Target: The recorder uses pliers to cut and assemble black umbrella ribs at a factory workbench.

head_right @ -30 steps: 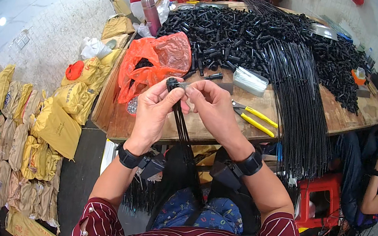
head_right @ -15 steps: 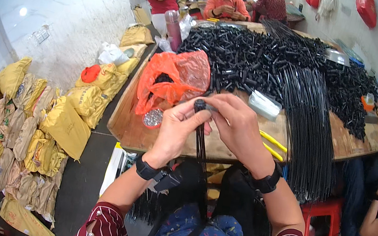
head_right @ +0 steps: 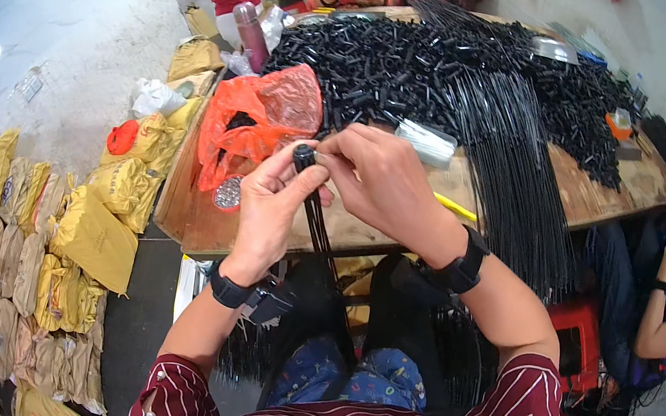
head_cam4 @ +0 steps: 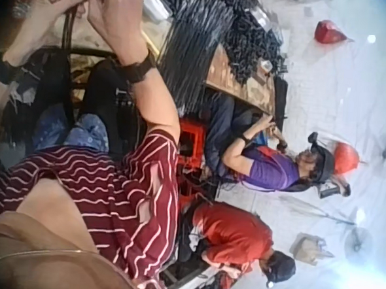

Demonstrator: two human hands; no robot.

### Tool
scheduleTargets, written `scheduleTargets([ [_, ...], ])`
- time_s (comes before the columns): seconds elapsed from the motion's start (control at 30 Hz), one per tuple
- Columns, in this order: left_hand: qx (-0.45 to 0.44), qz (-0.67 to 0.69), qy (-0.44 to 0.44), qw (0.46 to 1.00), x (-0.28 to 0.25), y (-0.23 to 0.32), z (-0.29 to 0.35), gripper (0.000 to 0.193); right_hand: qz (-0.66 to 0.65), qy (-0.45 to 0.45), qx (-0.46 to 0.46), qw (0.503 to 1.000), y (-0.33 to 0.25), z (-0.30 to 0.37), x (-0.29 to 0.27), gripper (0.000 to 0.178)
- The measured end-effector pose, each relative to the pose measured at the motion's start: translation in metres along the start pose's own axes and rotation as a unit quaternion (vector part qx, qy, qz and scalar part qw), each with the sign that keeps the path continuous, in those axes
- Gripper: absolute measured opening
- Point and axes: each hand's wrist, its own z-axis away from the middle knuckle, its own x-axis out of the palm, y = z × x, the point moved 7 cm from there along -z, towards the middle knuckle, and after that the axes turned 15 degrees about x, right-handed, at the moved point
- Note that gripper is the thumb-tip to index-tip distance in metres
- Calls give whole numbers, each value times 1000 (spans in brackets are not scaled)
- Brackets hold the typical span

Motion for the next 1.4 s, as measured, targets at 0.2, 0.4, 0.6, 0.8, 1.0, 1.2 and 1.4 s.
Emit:
scheduleTargets([
  [0.2,-49,50,-37,997,-2,-8,-1,33,29,-40,2,999,-1,-4,-2,7],
  [0.4,-57,62,-40,996,-4,-8,-2,29,66,-44,1,997,-6,-5,-4,10],
  [0.6,-39,52,-80,995,0,-5,-5,27,-83,-169,211,959,17,-7,4,19],
  [0.8,-71,90,-78,990,8,-11,-5,23,-428,-310,471,706,54,18,31,23],
  [1.0,-50,88,-33,994,-11,-12,-9,21,-141,-238,322,905,108,38,9,25],
  [1.2,-67,113,-32,991,-6,-26,-13,24,336,-154,134,919,158,100,5,32],
  [1.4,-66,90,-31,993,-9,-27,-18,29,285,-112,186,934,159,82,1,32],
])
